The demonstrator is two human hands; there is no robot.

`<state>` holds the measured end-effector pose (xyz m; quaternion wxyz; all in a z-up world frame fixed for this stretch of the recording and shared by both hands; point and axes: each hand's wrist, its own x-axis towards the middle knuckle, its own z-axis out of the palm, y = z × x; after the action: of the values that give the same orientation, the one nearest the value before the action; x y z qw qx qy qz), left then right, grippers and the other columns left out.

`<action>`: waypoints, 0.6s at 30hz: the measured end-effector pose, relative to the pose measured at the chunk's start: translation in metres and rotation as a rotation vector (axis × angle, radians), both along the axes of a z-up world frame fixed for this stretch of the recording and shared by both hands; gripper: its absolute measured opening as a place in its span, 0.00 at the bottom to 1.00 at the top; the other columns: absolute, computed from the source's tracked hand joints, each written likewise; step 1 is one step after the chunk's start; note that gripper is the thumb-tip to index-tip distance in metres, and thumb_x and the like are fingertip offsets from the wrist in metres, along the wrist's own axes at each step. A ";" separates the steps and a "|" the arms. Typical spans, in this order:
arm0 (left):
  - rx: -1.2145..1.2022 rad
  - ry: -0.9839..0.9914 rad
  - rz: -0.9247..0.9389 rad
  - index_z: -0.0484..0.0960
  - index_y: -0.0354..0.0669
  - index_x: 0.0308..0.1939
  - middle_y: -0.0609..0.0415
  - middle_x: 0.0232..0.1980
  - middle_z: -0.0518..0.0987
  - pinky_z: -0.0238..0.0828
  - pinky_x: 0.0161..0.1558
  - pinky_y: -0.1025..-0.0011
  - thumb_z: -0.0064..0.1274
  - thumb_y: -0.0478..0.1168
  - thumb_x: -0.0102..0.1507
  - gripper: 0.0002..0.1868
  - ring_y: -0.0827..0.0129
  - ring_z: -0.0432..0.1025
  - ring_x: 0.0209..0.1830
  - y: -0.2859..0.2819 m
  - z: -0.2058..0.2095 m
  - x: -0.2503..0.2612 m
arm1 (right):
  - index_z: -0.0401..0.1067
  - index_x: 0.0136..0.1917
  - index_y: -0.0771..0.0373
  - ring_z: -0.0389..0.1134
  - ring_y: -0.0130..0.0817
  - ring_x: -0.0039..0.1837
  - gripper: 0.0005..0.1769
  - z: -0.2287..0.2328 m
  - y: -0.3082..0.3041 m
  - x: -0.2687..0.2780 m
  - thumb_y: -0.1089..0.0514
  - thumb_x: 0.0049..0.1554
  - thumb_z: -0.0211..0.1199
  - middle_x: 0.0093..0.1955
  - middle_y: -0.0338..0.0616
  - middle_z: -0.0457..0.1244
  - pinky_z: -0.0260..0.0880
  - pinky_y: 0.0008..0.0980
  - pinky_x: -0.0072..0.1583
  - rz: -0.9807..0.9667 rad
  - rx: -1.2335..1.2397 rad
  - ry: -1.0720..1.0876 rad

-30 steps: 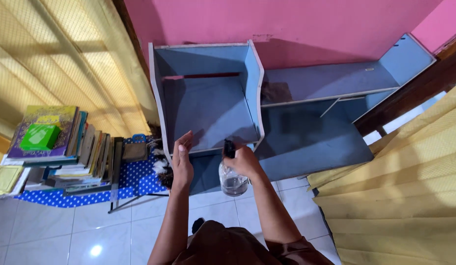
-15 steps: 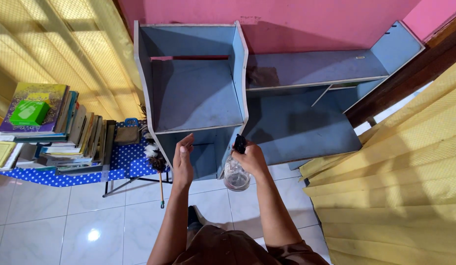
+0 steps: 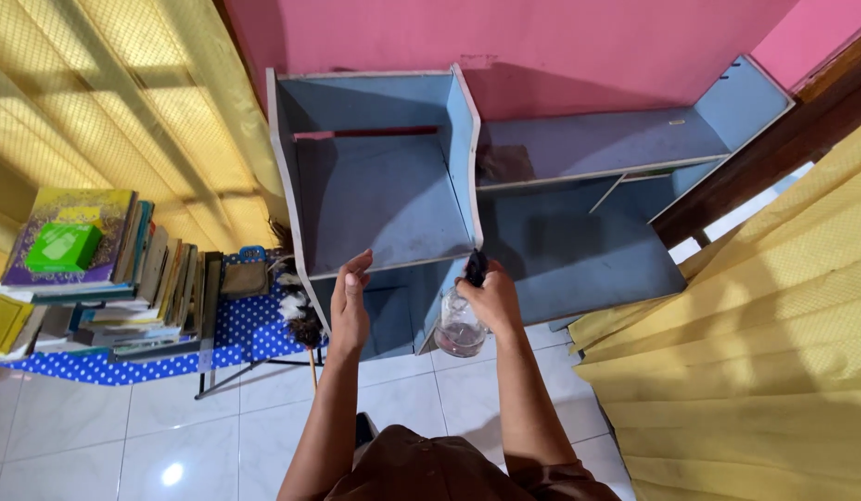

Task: The person wipes the interior of a blue bookshelf with a cloth, sprays a cleaning solution onto the shelves, and continues wiping. At the end, the person picks up a book from a nearby stack and holds it.

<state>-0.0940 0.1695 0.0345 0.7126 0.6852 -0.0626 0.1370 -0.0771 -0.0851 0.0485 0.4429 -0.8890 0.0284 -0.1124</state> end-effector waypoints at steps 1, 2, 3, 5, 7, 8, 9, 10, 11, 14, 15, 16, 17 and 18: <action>-0.002 -0.001 -0.005 0.72 0.35 0.66 0.39 0.72 0.71 0.58 0.73 0.56 0.24 0.67 0.73 0.41 0.52 0.63 0.75 0.003 0.001 0.006 | 0.76 0.47 0.65 0.74 0.45 0.46 0.18 0.002 0.004 0.005 0.51 0.48 0.71 0.45 0.50 0.70 0.72 0.40 0.49 -0.005 -0.002 -0.001; -0.015 -0.004 -0.021 0.72 0.35 0.67 0.39 0.72 0.71 0.59 0.72 0.56 0.25 0.67 0.72 0.41 0.52 0.63 0.75 0.007 0.001 0.013 | 0.76 0.45 0.66 0.74 0.47 0.46 0.18 0.004 0.008 0.010 0.51 0.49 0.71 0.44 0.51 0.70 0.72 0.41 0.49 -0.044 -0.031 0.054; -0.027 -0.005 -0.041 0.72 0.35 0.67 0.39 0.71 0.71 0.60 0.71 0.56 0.26 0.68 0.72 0.41 0.52 0.64 0.74 0.010 0.001 0.018 | 0.75 0.44 0.67 0.74 0.48 0.46 0.18 0.006 0.012 0.013 0.50 0.49 0.71 0.43 0.52 0.70 0.72 0.41 0.49 -0.087 -0.059 0.110; -0.016 -0.007 -0.074 0.72 0.35 0.66 0.39 0.71 0.71 0.60 0.71 0.56 0.26 0.67 0.72 0.40 0.53 0.64 0.74 0.016 0.000 0.032 | 0.75 0.46 0.67 0.73 0.50 0.47 0.19 0.008 0.019 0.019 0.50 0.49 0.71 0.45 0.54 0.69 0.71 0.42 0.50 -0.108 -0.066 0.036; -0.005 -0.008 -0.114 0.72 0.35 0.65 0.40 0.71 0.72 0.60 0.71 0.56 0.26 0.67 0.72 0.40 0.53 0.65 0.73 0.020 0.000 0.045 | 0.75 0.48 0.67 0.72 0.52 0.48 0.20 0.013 0.026 0.026 0.51 0.48 0.71 0.47 0.56 0.69 0.71 0.43 0.50 -0.134 -0.075 -0.038; -0.012 -0.011 -0.136 0.73 0.34 0.64 0.40 0.71 0.72 0.59 0.72 0.57 0.27 0.66 0.73 0.39 0.54 0.66 0.72 0.022 -0.001 0.050 | 0.76 0.49 0.66 0.72 0.52 0.49 0.20 0.016 0.030 0.028 0.51 0.48 0.71 0.48 0.55 0.69 0.71 0.43 0.51 -0.128 -0.081 -0.053; -0.020 -0.011 -0.159 0.74 0.33 0.62 0.40 0.71 0.73 0.59 0.72 0.57 0.28 0.64 0.74 0.37 0.54 0.67 0.71 0.023 -0.002 0.053 | 0.76 0.49 0.65 0.72 0.52 0.50 0.19 0.018 0.034 0.029 0.51 0.47 0.70 0.50 0.55 0.69 0.71 0.44 0.51 -0.122 -0.088 -0.066; -0.023 -0.007 -0.174 0.74 0.33 0.62 0.40 0.71 0.73 0.59 0.72 0.57 0.28 0.64 0.74 0.37 0.54 0.67 0.71 0.024 -0.009 0.058 | 0.76 0.49 0.65 0.72 0.52 0.50 0.19 0.017 0.037 0.028 0.51 0.47 0.70 0.50 0.55 0.69 0.71 0.44 0.51 -0.138 -0.092 -0.062; -0.057 -0.006 -0.199 0.74 0.33 0.62 0.40 0.69 0.74 0.58 0.73 0.58 0.30 0.63 0.74 0.36 0.55 0.67 0.71 0.024 -0.014 0.066 | 0.76 0.47 0.64 0.72 0.51 0.51 0.18 0.016 0.040 0.031 0.51 0.47 0.70 0.49 0.54 0.70 0.71 0.44 0.52 -0.150 -0.126 -0.009; -0.114 -0.014 -0.268 0.74 0.31 0.62 0.40 0.69 0.73 0.57 0.74 0.59 0.33 0.60 0.74 0.33 0.56 0.65 0.72 0.028 -0.021 0.083 | 0.76 0.45 0.64 0.72 0.51 0.52 0.16 0.022 0.052 0.042 0.52 0.47 0.70 0.49 0.54 0.69 0.70 0.45 0.54 -0.182 -0.179 0.010; -0.137 -0.008 -0.299 0.73 0.30 0.61 0.40 0.69 0.72 0.55 0.74 0.59 0.35 0.58 0.75 0.32 0.56 0.64 0.73 0.029 -0.025 0.082 | 0.76 0.45 0.64 0.72 0.52 0.53 0.16 0.023 0.056 0.042 0.52 0.47 0.70 0.49 0.55 0.69 0.70 0.45 0.54 -0.189 -0.196 -0.008; -0.140 -0.002 -0.310 0.73 0.30 0.61 0.40 0.69 0.72 0.55 0.74 0.59 0.35 0.58 0.75 0.32 0.56 0.64 0.73 0.032 -0.022 0.083 | 0.76 0.45 0.64 0.72 0.52 0.53 0.16 0.028 0.062 0.040 0.52 0.47 0.70 0.49 0.55 0.69 0.70 0.45 0.54 -0.200 -0.199 -0.001; -0.132 0.005 -0.328 0.73 0.30 0.61 0.41 0.69 0.72 0.56 0.74 0.60 0.35 0.58 0.75 0.31 0.57 0.64 0.73 0.034 -0.019 0.083 | 0.76 0.46 0.64 0.72 0.51 0.52 0.16 0.033 0.067 0.038 0.52 0.47 0.70 0.48 0.54 0.69 0.70 0.45 0.54 -0.208 -0.179 0.024; -0.125 0.011 -0.347 0.73 0.30 0.61 0.41 0.69 0.73 0.56 0.74 0.61 0.35 0.57 0.75 0.30 0.58 0.64 0.73 0.036 -0.016 0.082 | 0.76 0.46 0.64 0.72 0.51 0.52 0.17 0.039 0.072 0.037 0.52 0.48 0.70 0.47 0.53 0.70 0.70 0.45 0.54 -0.217 -0.158 0.050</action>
<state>-0.0115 0.2055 0.0182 0.7670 0.6194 -0.1673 0.0121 -0.0403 -0.0130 0.0871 0.3561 -0.9153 0.1265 -0.1395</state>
